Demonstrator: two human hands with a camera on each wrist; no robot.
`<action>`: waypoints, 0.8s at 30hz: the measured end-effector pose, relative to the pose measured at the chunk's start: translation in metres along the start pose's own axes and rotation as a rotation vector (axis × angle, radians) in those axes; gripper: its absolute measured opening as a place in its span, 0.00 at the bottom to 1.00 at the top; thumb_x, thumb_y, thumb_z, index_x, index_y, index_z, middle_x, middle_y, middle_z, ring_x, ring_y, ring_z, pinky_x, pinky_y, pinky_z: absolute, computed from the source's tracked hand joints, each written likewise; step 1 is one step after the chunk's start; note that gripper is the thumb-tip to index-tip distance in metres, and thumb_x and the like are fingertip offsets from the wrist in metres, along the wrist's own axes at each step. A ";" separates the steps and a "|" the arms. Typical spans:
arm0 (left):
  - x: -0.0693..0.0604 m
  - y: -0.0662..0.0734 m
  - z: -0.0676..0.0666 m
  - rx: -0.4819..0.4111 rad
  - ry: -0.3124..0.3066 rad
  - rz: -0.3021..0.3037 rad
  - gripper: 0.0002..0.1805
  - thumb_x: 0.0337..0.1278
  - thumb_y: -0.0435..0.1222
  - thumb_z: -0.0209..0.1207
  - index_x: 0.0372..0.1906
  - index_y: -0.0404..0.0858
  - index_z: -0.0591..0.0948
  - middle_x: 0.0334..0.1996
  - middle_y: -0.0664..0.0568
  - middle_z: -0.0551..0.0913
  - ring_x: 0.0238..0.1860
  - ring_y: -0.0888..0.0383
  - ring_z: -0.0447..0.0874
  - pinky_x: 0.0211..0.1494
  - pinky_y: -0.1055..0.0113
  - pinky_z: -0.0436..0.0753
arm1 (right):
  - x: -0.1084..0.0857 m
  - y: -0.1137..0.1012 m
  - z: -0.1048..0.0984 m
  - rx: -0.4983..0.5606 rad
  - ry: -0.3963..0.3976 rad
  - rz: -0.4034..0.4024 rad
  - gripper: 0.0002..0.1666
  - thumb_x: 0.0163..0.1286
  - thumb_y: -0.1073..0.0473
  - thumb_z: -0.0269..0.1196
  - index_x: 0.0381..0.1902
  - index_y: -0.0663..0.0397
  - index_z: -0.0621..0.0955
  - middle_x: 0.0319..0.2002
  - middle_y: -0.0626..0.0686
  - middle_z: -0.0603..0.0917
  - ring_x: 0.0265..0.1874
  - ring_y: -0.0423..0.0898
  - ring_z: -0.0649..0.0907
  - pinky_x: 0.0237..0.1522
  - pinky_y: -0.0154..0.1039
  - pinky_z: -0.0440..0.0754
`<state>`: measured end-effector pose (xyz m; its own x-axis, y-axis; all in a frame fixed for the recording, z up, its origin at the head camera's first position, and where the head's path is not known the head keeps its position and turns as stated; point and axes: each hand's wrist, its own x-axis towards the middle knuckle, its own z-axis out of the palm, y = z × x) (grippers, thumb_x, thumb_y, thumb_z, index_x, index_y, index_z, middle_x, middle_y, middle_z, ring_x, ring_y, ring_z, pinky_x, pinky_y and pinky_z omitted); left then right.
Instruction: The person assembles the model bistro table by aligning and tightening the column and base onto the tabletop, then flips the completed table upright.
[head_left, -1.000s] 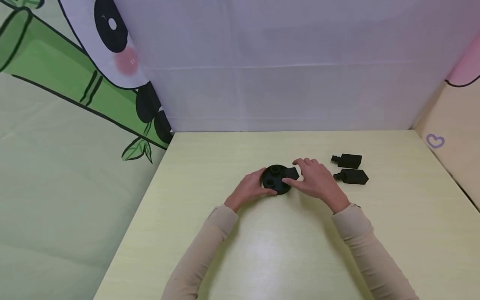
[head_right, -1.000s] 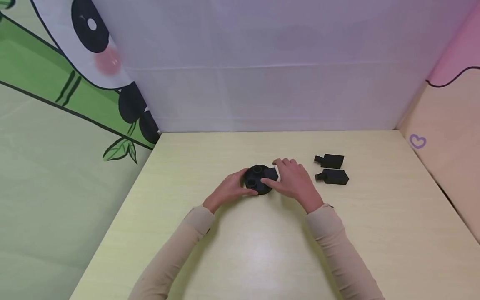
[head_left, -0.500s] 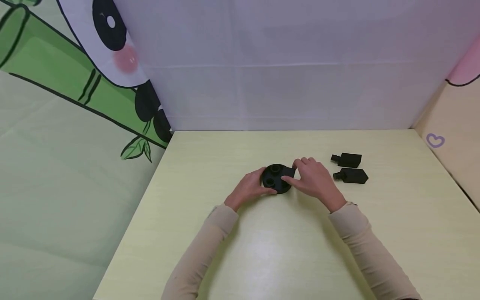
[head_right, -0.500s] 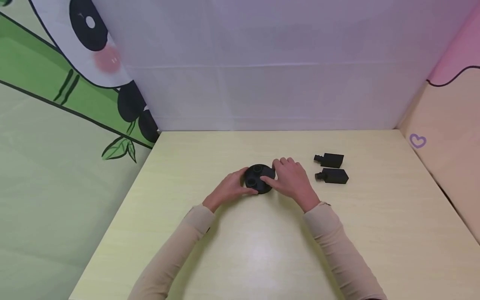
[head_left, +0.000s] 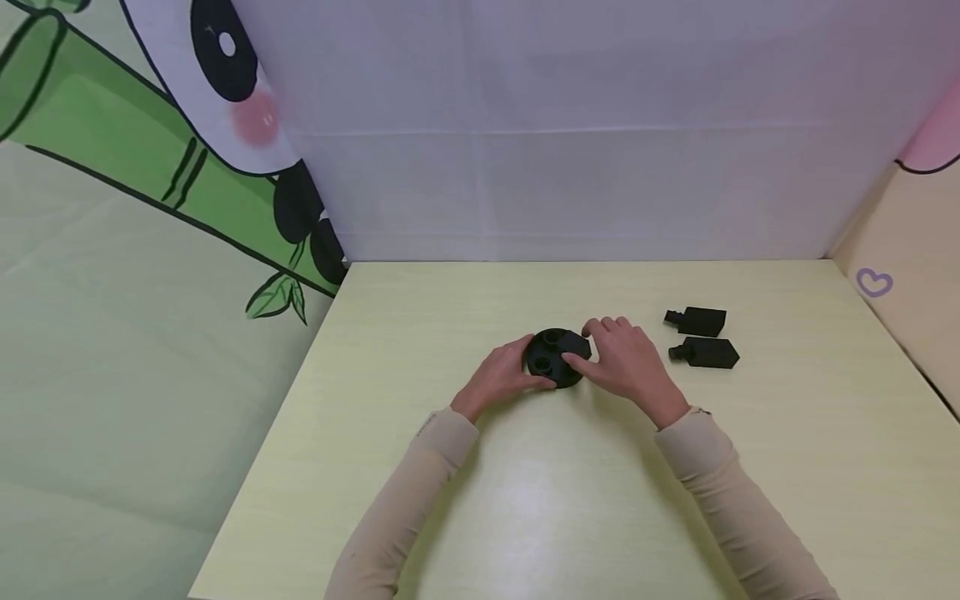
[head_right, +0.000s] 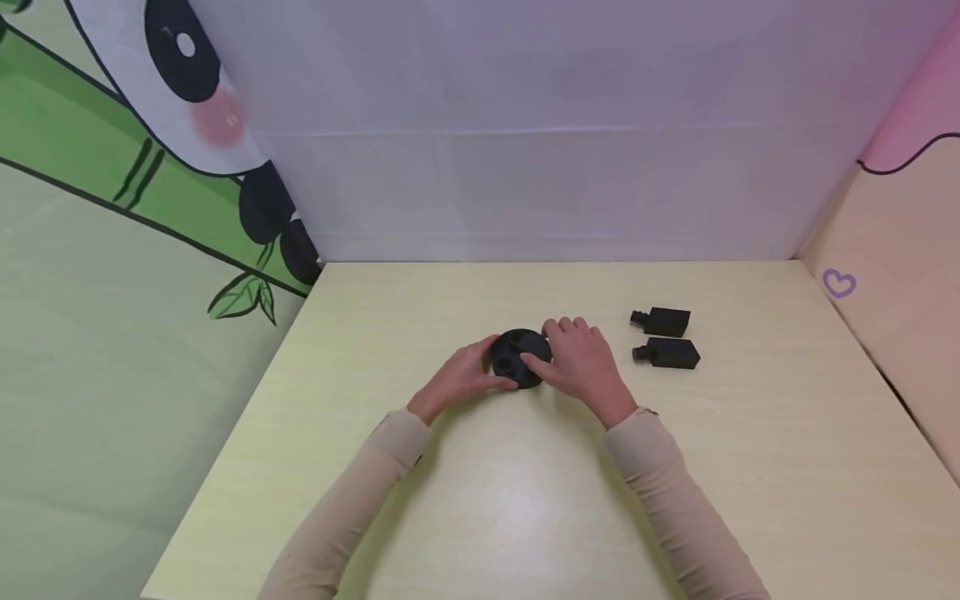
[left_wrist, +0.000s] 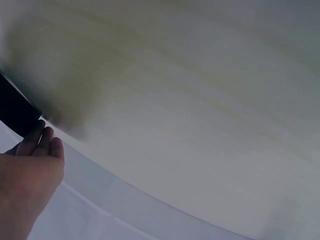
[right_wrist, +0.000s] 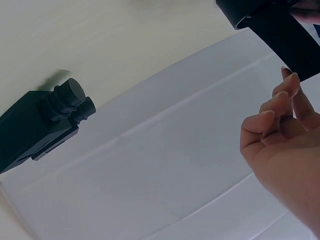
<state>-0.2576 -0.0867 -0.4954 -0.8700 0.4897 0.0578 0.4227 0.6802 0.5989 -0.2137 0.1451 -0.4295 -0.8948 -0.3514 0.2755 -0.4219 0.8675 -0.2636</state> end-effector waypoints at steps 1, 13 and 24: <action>0.000 0.000 0.000 0.001 0.001 -0.001 0.40 0.53 0.53 0.76 0.66 0.39 0.75 0.58 0.47 0.82 0.57 0.52 0.80 0.62 0.57 0.77 | 0.000 0.000 0.000 0.001 0.003 -0.003 0.28 0.69 0.41 0.69 0.43 0.63 0.82 0.36 0.57 0.82 0.37 0.59 0.79 0.37 0.53 0.79; 0.000 -0.001 -0.001 0.026 -0.004 -0.003 0.43 0.53 0.54 0.76 0.69 0.39 0.73 0.62 0.46 0.81 0.60 0.51 0.80 0.64 0.57 0.77 | 0.002 -0.002 0.003 0.041 -0.065 -0.062 0.35 0.74 0.46 0.66 0.68 0.65 0.75 0.49 0.65 0.80 0.46 0.62 0.78 0.47 0.56 0.79; 0.000 -0.001 -0.001 0.029 0.000 -0.004 0.44 0.52 0.54 0.76 0.70 0.40 0.74 0.60 0.46 0.82 0.59 0.51 0.81 0.63 0.58 0.77 | 0.005 -0.003 0.002 0.032 -0.059 -0.044 0.35 0.74 0.46 0.67 0.67 0.66 0.76 0.49 0.65 0.80 0.46 0.63 0.79 0.45 0.57 0.80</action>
<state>-0.2580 -0.0882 -0.4955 -0.8718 0.4867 0.0556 0.4263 0.6977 0.5758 -0.2167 0.1403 -0.4288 -0.8819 -0.4099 0.2329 -0.4647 0.8393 -0.2822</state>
